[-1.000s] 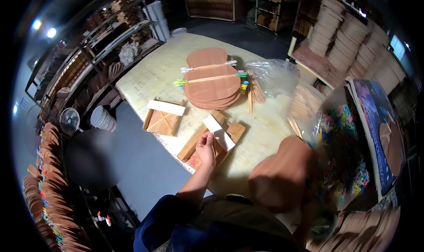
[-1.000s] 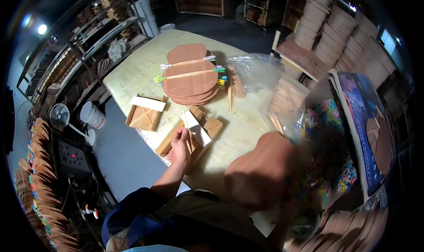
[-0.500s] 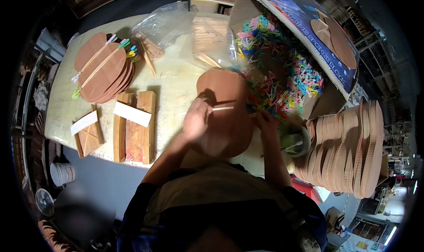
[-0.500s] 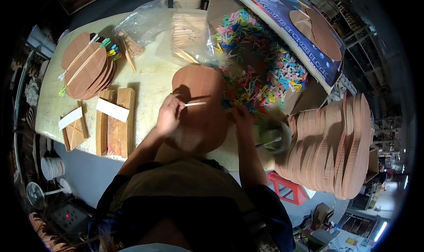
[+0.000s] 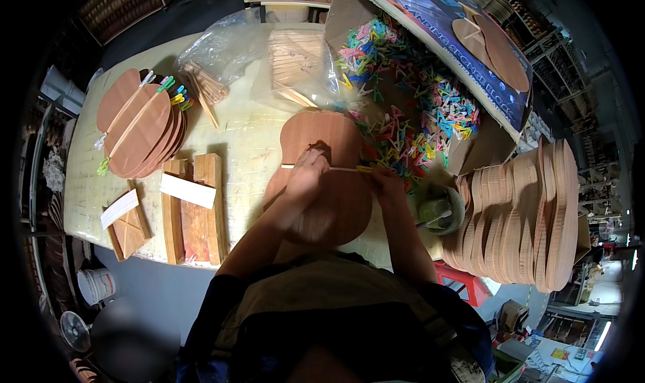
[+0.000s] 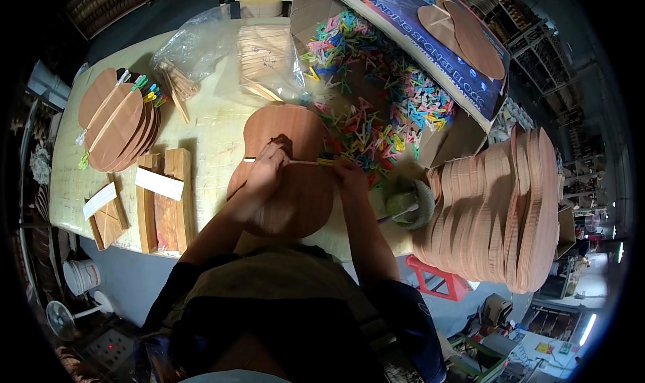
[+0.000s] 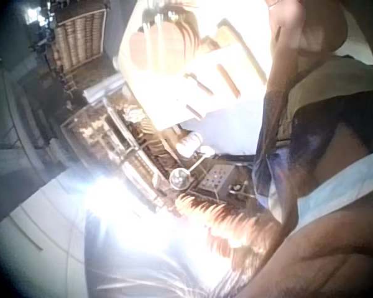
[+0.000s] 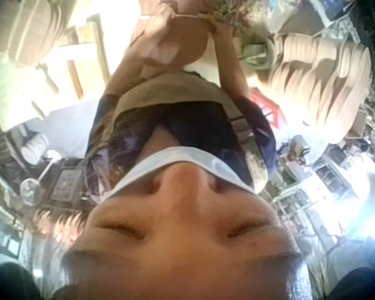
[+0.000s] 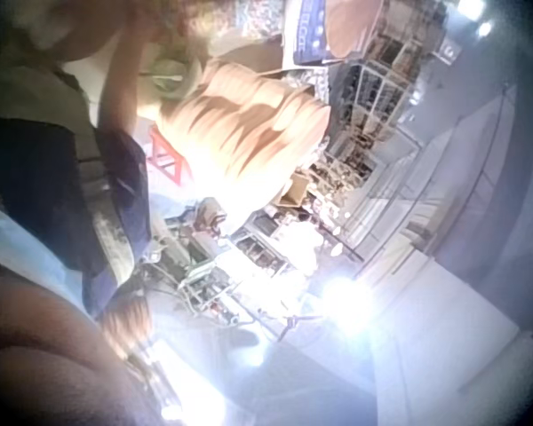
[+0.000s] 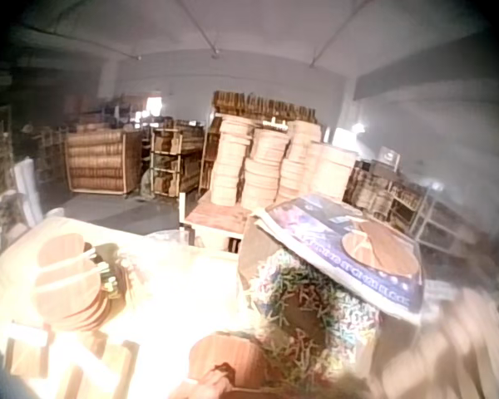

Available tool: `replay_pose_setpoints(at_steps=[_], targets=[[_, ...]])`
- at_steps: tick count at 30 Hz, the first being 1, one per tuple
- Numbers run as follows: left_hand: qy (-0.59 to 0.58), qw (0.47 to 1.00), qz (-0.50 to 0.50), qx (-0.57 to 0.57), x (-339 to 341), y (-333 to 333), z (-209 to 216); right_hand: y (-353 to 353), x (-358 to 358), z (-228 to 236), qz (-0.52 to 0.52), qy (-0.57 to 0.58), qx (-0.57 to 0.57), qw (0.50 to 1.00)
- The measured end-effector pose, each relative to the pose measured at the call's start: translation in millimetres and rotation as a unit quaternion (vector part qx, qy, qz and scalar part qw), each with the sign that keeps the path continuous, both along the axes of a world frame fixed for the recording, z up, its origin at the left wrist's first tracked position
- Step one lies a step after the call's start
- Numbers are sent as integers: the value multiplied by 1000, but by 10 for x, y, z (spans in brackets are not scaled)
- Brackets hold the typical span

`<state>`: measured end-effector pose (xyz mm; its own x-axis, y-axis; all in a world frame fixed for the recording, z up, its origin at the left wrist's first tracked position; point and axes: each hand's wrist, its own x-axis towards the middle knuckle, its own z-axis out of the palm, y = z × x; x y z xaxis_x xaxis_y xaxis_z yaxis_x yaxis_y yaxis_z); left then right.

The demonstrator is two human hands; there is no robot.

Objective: The person assembles craft kits by placing a wooden stick onto a circular wooden base and securing it with a colorful plastic clip. The person repeatedly picks up a base, aligns the stick, and fastens the clip, then stacks the finished units on the table.

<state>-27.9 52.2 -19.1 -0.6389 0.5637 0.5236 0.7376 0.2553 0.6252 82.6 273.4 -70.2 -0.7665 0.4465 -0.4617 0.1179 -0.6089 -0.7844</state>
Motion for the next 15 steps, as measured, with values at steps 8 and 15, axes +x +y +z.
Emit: replay_pose_setpoints(at_steps=[8, 15], targets=[[-12, 1000, -1, 19, -23, -21, 24, -82, -8, 423, 80, -79, 409, 906], [-25, 999, -21, 31, -69, -32, -11, 207, -603, 637, 242, -24, 820, 519]])
